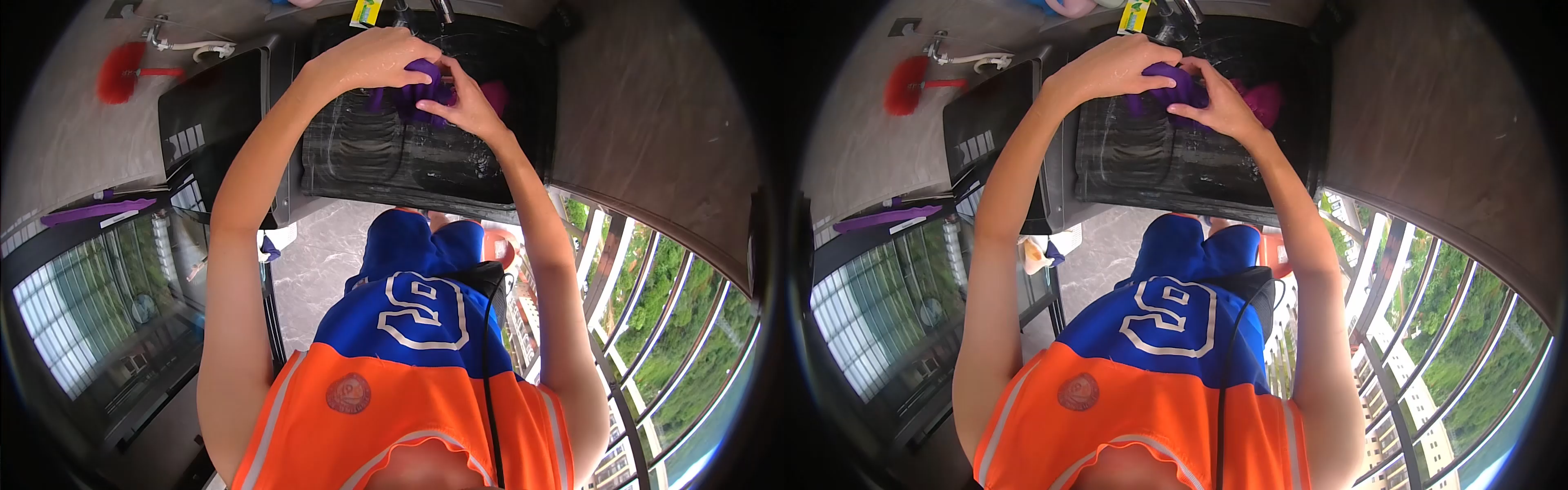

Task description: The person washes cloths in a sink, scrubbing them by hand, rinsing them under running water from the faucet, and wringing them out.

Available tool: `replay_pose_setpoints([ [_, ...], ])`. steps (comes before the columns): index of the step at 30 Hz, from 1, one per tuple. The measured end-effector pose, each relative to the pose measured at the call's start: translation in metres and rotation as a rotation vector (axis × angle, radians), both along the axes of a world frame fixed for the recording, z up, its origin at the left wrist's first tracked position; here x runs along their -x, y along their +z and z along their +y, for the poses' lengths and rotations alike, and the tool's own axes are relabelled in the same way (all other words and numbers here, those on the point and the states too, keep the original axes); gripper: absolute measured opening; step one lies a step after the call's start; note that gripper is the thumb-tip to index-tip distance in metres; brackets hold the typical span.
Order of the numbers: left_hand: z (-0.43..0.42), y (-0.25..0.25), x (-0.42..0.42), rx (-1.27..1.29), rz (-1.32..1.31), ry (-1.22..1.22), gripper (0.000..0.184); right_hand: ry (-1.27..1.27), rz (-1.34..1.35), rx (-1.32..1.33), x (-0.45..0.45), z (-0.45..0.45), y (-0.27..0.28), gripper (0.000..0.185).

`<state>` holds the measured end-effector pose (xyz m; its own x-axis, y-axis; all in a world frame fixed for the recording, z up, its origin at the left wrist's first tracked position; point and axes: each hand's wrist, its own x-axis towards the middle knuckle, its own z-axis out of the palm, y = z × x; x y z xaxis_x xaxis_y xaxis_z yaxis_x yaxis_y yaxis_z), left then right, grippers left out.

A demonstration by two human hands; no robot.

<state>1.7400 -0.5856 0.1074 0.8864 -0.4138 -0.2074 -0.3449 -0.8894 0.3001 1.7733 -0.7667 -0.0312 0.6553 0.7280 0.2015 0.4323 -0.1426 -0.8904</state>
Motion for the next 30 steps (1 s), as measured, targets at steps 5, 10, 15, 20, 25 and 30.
replay_pose_setpoints([
  [5, 0.035, -0.006, -0.019, -0.235, -0.087, 0.064, 0.046, 0.052, -0.026, 0.151, -0.025, 0.005, 0.017, 0.033],
  [10, 0.054, -0.023, -0.031, -0.293, 0.114, 0.200, 0.074, 0.232, 0.674, 0.198, -0.034, -0.021, 0.029, 0.045],
  [15, 0.045, -0.070, -0.038, -0.023, -0.218, 0.165, 0.062, 0.336, 0.962, 0.230, -0.037, -0.043, 0.025, 0.068],
  [20, 0.013, -0.179, -0.020, 0.537, -0.601, 0.400, 0.045, 0.111, 1.157, -0.102, -0.037, -0.061, 0.006, 0.062],
  [25, -0.082, -0.272, 0.041, 1.013, 0.028, 1.026, 0.038, 0.055, 1.189, -0.453, -0.038, -0.090, 0.008, 0.063],
  [30, -0.123, -0.279, 0.017, 1.639, 0.243, 0.781, 0.049, 0.117, 1.103, -0.745, -0.028, -0.099, 0.033, 0.064],
])
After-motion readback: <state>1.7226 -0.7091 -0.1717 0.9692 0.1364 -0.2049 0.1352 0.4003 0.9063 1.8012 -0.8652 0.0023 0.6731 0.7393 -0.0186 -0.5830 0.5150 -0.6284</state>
